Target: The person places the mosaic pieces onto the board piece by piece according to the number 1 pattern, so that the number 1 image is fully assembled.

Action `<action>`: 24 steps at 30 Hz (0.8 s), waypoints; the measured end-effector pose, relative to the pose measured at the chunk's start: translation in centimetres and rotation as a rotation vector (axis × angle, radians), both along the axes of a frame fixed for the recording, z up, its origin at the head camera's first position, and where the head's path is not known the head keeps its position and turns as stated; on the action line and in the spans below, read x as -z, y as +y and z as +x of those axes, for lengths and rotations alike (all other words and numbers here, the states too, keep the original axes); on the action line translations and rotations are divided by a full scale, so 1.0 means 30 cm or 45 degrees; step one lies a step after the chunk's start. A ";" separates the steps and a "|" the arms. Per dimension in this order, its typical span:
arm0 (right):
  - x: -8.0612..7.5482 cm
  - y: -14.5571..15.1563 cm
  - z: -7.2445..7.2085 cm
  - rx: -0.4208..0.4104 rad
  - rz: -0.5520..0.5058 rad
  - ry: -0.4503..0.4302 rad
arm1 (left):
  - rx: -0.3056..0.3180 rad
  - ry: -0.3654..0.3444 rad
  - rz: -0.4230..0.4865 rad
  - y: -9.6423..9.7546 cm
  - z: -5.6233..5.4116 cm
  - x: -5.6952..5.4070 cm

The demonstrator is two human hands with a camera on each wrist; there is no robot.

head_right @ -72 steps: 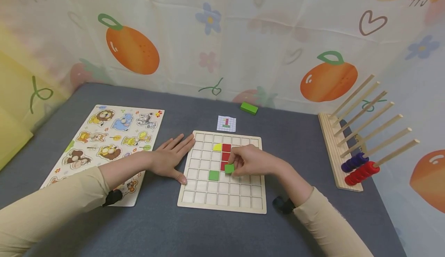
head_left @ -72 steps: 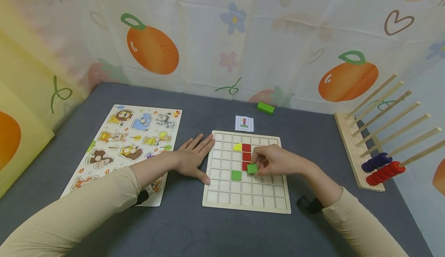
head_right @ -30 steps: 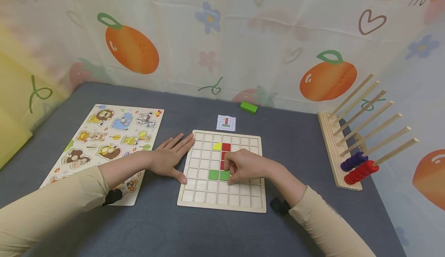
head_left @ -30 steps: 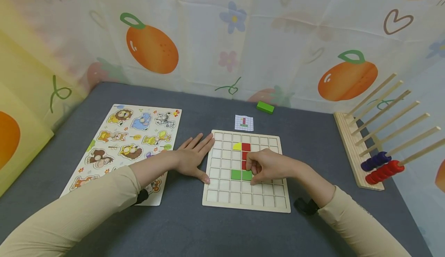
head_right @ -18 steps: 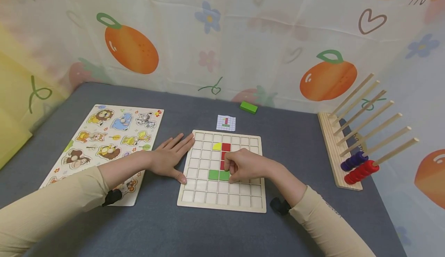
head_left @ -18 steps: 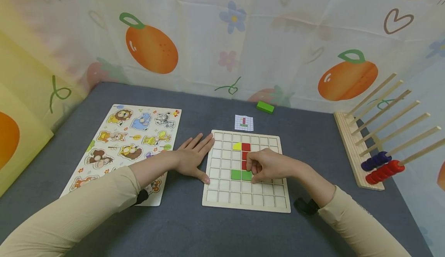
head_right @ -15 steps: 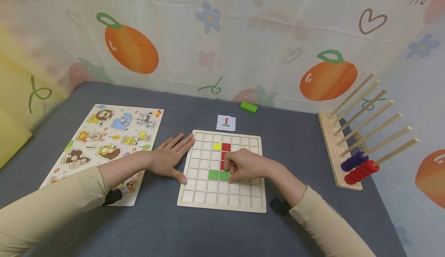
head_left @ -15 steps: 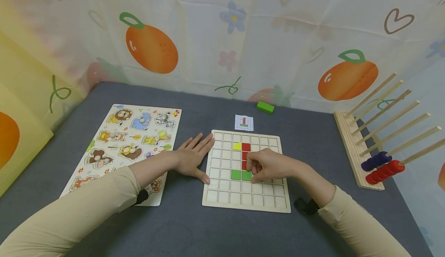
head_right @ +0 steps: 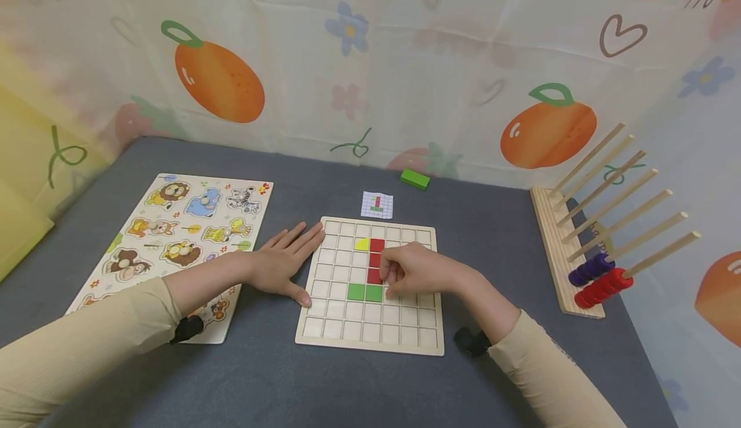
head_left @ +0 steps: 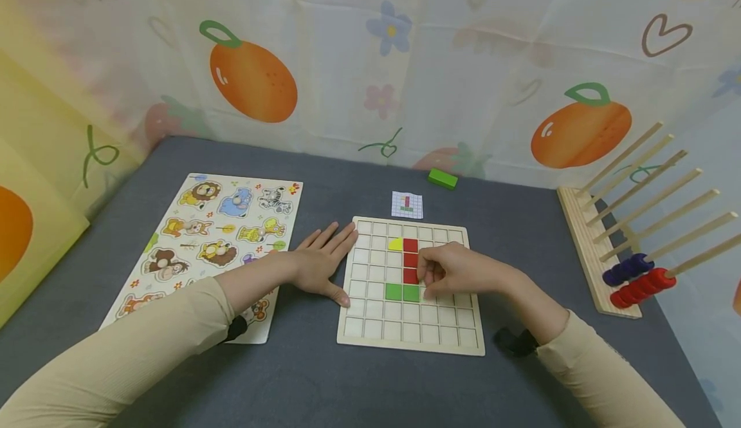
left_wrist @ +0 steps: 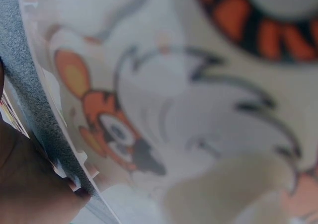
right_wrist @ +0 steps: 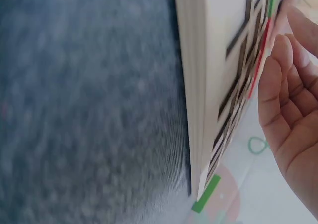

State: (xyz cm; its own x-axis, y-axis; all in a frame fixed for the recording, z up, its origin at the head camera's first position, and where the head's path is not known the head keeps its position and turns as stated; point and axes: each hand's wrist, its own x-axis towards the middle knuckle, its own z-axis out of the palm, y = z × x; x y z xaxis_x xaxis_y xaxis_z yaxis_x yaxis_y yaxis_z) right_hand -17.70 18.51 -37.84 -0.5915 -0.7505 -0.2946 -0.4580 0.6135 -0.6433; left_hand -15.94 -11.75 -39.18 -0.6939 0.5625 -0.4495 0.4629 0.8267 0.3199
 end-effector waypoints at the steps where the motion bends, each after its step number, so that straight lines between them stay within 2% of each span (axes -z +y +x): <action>1: -0.003 0.007 -0.003 0.005 -0.007 0.004 | -0.001 0.001 0.001 0.000 0.000 0.000; 9: -0.016 0.080 -0.013 0.050 -0.007 0.031 | 0.000 -0.004 0.007 -0.002 -0.001 0.003; 24: -0.045 0.243 0.002 0.193 0.039 0.058 | -0.004 -0.012 0.004 -0.001 -0.003 0.005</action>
State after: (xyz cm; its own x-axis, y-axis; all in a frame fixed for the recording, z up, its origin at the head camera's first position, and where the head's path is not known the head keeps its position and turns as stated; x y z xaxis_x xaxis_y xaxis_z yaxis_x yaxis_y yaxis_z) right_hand -17.64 25.79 -36.50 -0.7108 -0.6424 -0.2864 -0.3868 0.6971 -0.6037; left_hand -16.04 -11.77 -39.32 -0.6917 0.5618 -0.4538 0.4573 0.8270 0.3269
